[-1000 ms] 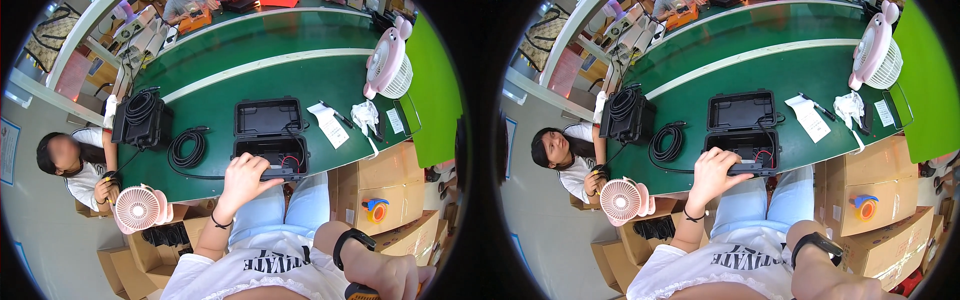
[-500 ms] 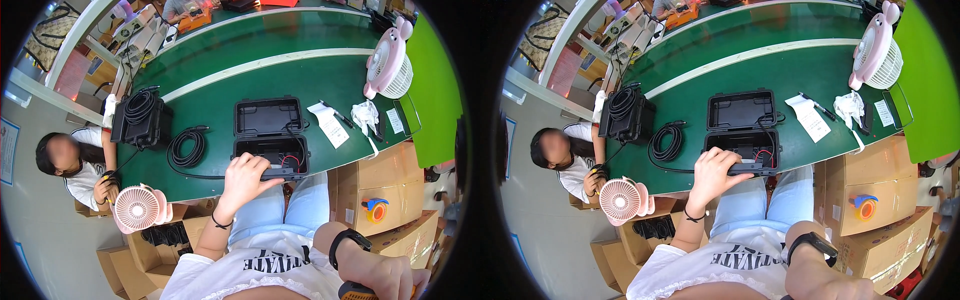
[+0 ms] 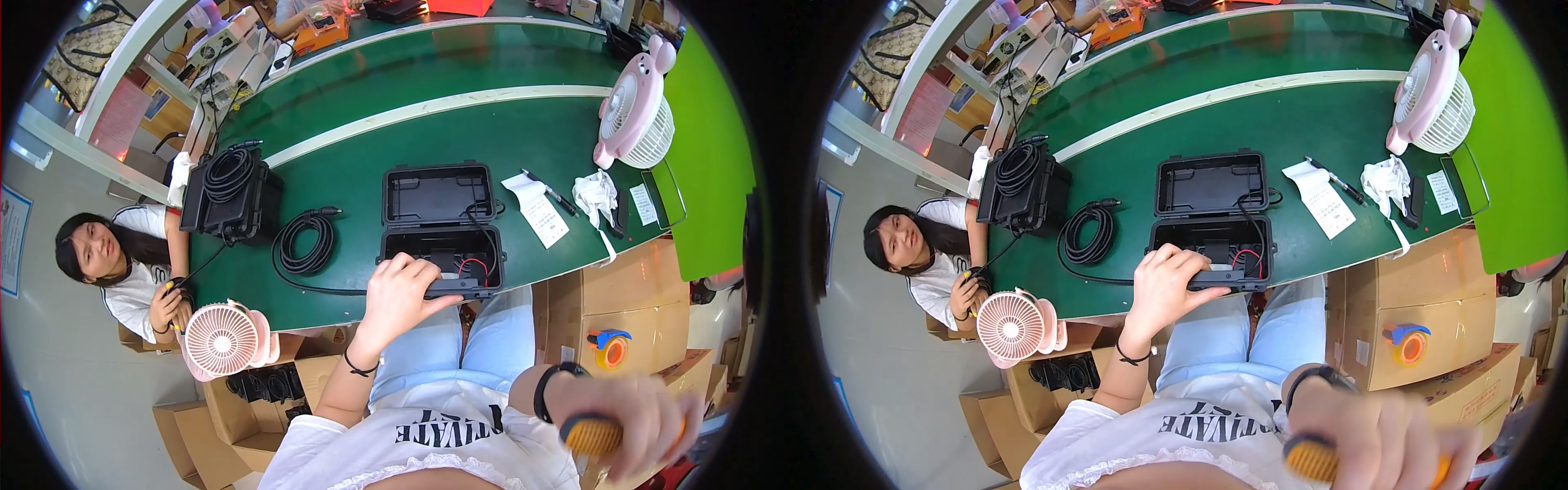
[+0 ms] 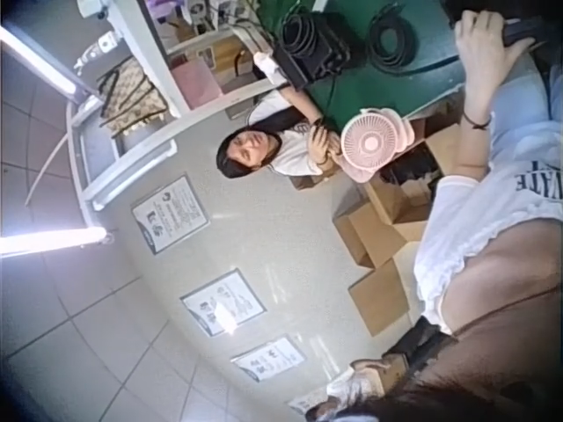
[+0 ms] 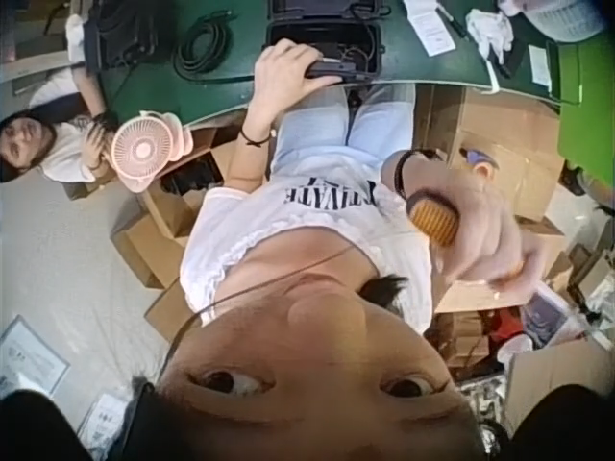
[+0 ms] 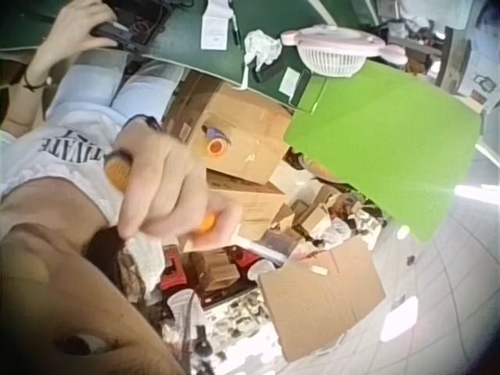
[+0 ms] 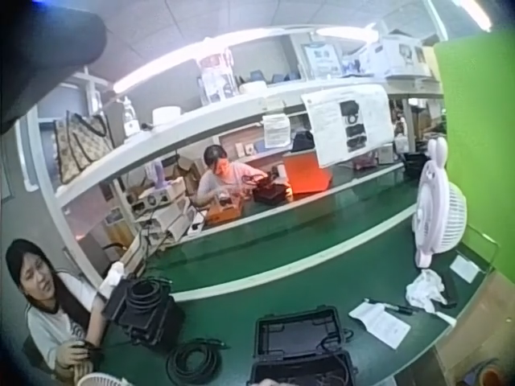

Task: Assembling components of a solar power system into a black plastic casing using a screwdriver.

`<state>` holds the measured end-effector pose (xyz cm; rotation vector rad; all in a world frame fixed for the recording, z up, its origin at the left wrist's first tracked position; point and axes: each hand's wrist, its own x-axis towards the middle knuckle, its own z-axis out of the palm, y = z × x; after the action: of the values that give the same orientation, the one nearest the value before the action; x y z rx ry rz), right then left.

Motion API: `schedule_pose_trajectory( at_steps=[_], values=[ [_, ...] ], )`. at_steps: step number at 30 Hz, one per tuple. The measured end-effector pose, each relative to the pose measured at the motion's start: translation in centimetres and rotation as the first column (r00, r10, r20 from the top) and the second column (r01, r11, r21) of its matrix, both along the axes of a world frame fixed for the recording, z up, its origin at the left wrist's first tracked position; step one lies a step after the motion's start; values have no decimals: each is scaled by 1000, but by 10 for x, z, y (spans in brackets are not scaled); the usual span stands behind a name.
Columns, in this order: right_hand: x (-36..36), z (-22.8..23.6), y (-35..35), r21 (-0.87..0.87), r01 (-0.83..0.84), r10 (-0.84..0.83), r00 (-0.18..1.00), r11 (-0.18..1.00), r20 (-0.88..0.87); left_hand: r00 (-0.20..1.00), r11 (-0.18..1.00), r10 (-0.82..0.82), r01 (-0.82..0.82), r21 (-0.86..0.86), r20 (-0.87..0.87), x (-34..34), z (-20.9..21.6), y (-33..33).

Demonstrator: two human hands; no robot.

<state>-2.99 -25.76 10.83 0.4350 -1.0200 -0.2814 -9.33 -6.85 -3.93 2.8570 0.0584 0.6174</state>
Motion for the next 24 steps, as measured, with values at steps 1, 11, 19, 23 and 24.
schedule_pose_trajectory(
  at_steps=[1, 11, 19, 23, 24],
  values=[
    [4, -17, -13, -180, -25, 10, 996, 983, -88, 1000, 1000, -6, 6, -4, 8, 2, 1, -2],
    [111, -163, 27, -956, -199, -740, 673, -216, 27, 1000, 1000, -17, 16, 24, 17, -6, -6, -2],
    [120, -182, 37, -871, -269, -662, 745, -411, 82, 991, 987, -24, 3, 159, 133, -20, -24, -20],
    [121, -174, 36, -856, -328, -545, 836, -400, -66, 977, 959, 27, -84, 272, 210, -31, -35, -28],
    [120, -173, 35, -873, -325, -511, 853, -363, -105, 977, 959, 32, -88, 268, 210, -34, -40, -30]
  ],
)
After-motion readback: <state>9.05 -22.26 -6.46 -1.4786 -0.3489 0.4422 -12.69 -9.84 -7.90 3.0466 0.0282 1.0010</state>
